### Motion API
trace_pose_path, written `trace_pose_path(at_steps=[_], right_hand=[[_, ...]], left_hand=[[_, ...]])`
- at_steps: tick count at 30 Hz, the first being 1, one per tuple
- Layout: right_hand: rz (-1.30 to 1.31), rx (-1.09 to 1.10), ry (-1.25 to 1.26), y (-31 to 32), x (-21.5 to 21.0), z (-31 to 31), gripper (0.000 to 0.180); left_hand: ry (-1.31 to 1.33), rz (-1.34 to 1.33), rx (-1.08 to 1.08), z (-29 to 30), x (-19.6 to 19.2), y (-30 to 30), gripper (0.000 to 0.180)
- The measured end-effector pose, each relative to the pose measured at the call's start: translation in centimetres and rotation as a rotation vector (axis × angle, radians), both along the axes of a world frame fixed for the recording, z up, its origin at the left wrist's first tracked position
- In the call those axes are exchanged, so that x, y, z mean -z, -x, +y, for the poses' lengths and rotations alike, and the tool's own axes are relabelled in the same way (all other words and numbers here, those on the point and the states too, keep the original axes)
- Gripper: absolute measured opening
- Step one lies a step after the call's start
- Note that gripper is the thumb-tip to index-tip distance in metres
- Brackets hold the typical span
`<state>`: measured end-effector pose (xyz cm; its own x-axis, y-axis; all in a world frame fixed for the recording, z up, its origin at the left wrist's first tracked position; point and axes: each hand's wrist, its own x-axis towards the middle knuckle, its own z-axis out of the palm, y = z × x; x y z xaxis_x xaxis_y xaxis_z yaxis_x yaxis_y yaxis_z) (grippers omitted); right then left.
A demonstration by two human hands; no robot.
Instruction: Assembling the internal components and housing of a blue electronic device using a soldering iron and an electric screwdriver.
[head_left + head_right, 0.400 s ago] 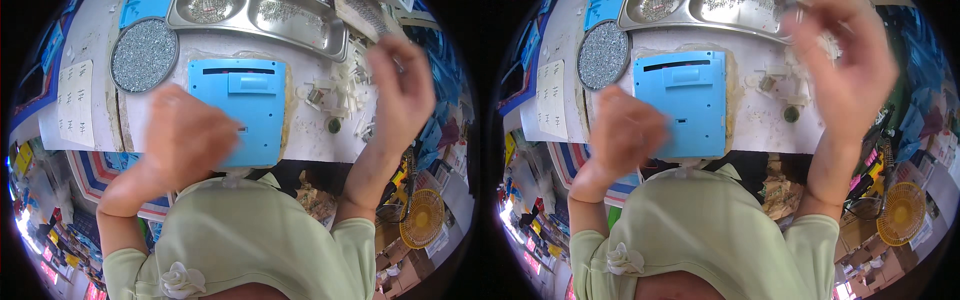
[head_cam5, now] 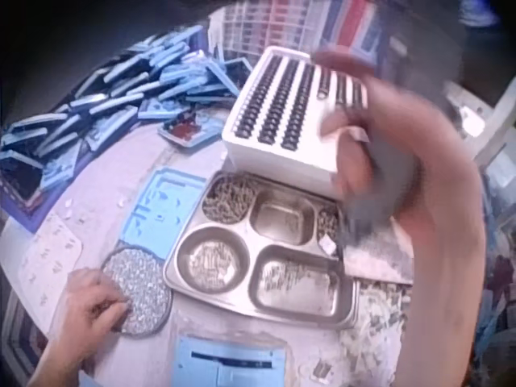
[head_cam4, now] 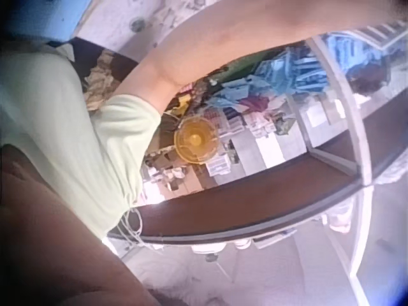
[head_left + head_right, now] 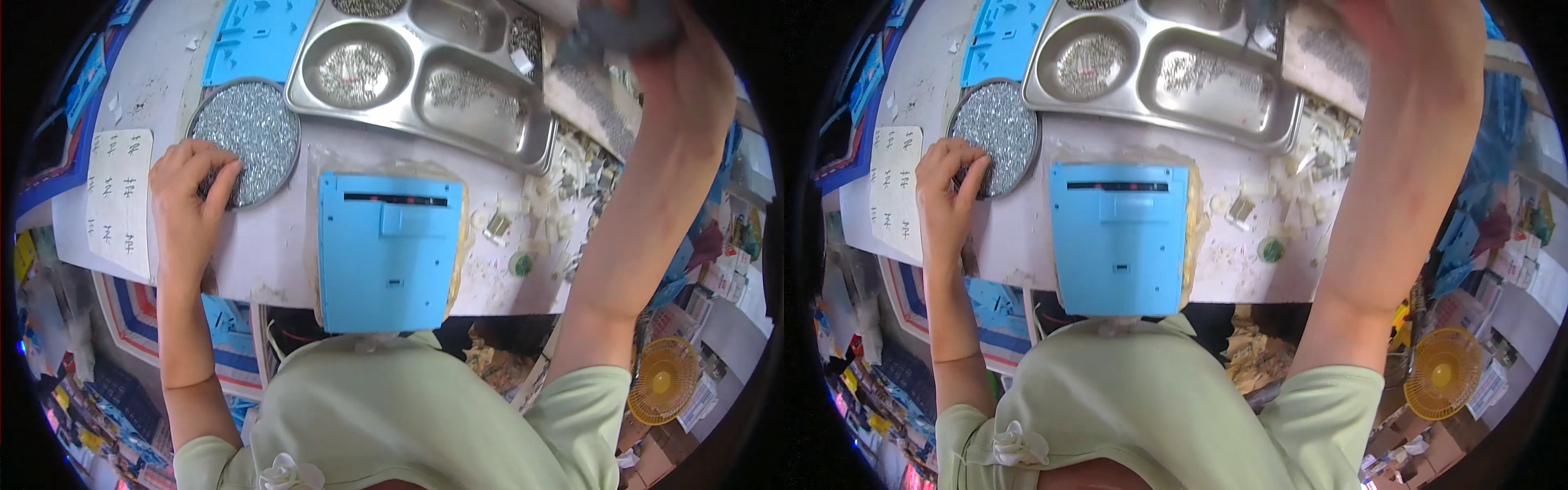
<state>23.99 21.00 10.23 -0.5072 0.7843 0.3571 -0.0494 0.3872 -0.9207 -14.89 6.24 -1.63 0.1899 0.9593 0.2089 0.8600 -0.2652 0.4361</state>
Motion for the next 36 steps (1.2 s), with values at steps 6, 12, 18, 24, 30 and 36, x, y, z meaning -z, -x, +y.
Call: trace_pose_path(at_steps=[6, 12, 18, 24, 30, 36], right_hand=[[0.208, -0.132, 0.319, 3.6, 2.6, -10.0, 0.027], [0.315, -0.106, 0.270, 4.6, 3.9, -12.4, 0.030], [0.255, -0.099, 0.314, 5.4, 5.0, -12.5, 0.030], [0.263, -0.099, 0.257, 5.2, 4.4, -12.4, 0.030], [0.288, -0.022, 0.264, 6.2, 4.7, -13.2, 0.032], [0.284, 0.106, 0.261, 7.0, 5.5, -14.2, 0.031]], left_hand=[[0.020, -0.004, 0.008, -0.3, 0.3, -0.2, 0.010], [-0.017, -0.055, 0.008, -1.1, 0.0, -0.4, 0.010], [0.007, -0.153, 0.078, -2.3, -0.6, -1.0, 0.012], [0.073, -0.244, 0.257, -2.9, -1.9, -1.7, 0.025], [-0.025, -0.370, 0.342, -2.9, -1.9, -5.0, 0.025], [-0.006, -0.404, 0.390, -3.2, -2.1, -5.7, 0.025]])
